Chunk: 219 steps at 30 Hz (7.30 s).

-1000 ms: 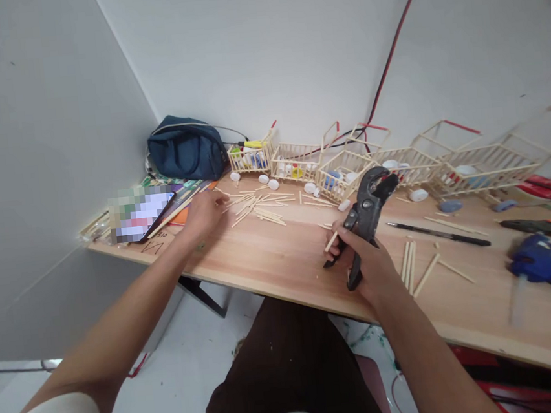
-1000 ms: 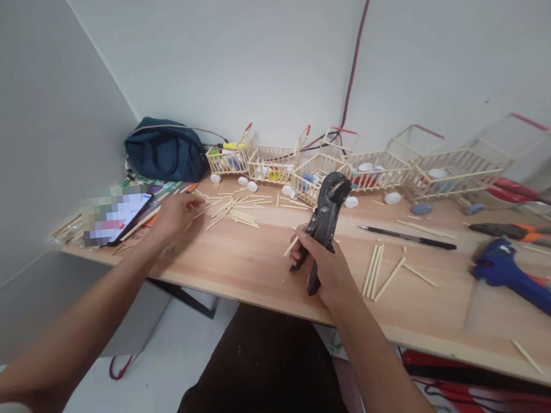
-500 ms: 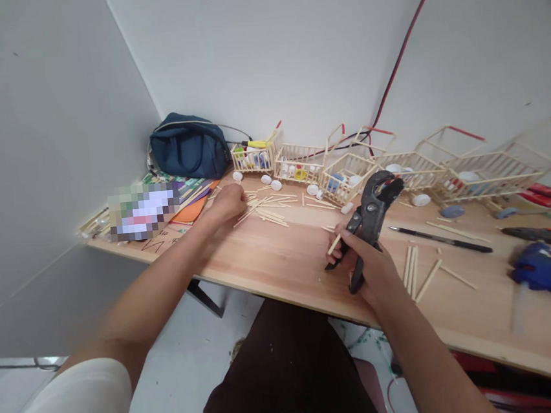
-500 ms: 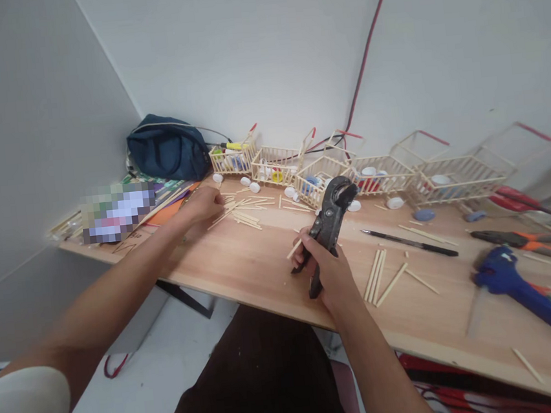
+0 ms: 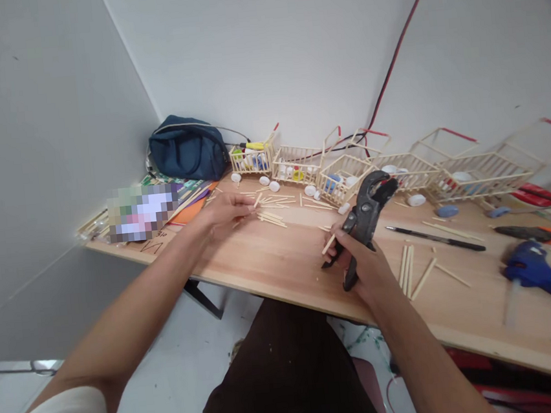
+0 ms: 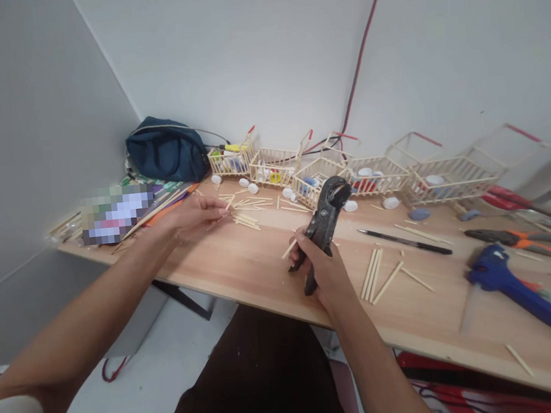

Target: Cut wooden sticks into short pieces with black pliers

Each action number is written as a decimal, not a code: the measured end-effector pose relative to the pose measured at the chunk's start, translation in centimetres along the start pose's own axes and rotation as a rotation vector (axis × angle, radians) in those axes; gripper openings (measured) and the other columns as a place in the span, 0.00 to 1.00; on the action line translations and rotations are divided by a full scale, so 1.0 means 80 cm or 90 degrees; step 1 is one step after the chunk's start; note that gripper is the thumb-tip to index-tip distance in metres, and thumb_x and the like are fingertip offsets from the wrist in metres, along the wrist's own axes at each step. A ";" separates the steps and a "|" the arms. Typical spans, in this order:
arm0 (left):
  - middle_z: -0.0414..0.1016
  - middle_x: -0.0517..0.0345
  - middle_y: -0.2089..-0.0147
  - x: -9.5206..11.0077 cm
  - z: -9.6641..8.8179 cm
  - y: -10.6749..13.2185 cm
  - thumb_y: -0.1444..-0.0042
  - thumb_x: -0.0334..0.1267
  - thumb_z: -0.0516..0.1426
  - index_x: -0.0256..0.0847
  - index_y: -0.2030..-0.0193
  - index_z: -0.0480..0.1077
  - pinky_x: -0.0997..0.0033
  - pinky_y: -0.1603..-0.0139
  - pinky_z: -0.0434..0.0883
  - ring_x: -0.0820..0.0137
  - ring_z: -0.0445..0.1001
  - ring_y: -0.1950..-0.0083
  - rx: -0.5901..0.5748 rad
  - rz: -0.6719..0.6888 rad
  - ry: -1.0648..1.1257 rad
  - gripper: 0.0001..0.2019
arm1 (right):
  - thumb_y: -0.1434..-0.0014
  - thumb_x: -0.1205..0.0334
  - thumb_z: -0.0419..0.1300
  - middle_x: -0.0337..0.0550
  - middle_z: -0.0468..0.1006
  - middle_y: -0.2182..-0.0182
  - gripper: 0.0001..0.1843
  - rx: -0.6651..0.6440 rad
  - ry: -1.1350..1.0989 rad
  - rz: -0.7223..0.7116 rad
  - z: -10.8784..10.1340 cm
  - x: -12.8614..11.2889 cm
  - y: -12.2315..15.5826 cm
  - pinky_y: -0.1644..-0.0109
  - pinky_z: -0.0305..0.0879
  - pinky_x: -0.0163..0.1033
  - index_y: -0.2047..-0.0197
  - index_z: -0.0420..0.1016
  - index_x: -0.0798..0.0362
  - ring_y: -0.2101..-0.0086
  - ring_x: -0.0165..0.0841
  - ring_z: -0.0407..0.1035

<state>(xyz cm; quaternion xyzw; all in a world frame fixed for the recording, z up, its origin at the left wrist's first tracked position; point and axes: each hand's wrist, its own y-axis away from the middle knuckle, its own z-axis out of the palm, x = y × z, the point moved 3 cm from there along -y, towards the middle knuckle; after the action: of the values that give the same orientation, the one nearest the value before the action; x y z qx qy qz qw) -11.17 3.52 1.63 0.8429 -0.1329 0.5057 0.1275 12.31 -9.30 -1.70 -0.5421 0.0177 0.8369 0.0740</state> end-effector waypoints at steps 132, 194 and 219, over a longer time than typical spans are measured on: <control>0.80 0.48 0.70 0.046 0.142 0.113 0.58 0.41 0.68 0.30 0.69 0.76 0.68 0.57 0.73 0.67 0.79 0.68 -0.166 -0.106 0.526 0.15 | 0.51 0.50 0.63 0.41 0.76 0.70 0.17 -0.097 0.473 -0.002 0.014 -0.036 0.019 0.65 0.65 0.39 0.63 0.73 0.54 0.70 0.33 0.68; 0.79 0.51 0.72 0.064 0.142 0.132 0.51 0.39 0.65 0.33 0.67 0.78 0.72 0.62 0.70 0.72 0.75 0.70 -0.308 -0.048 0.405 0.10 | 0.38 0.34 0.43 0.42 0.70 0.74 0.35 -0.361 0.576 0.187 -0.038 -0.082 0.087 0.72 0.60 0.35 0.60 0.75 0.57 0.74 0.30 0.64; 0.76 0.54 0.74 0.062 0.145 0.132 0.51 0.38 0.64 0.33 0.62 0.78 0.72 0.64 0.69 0.73 0.73 0.72 -0.317 -0.048 0.414 0.12 | 0.39 0.33 0.42 0.37 0.64 0.79 0.32 -0.296 0.726 0.120 -0.029 -0.084 0.097 0.74 0.51 0.36 0.74 0.65 0.53 0.78 0.28 0.56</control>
<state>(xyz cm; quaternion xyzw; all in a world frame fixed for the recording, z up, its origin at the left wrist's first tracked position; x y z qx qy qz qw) -3.12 -10.82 1.54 0.5866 -0.1730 0.6934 0.3809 15.97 -17.90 3.04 -0.9018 -0.0805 0.4003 -0.1414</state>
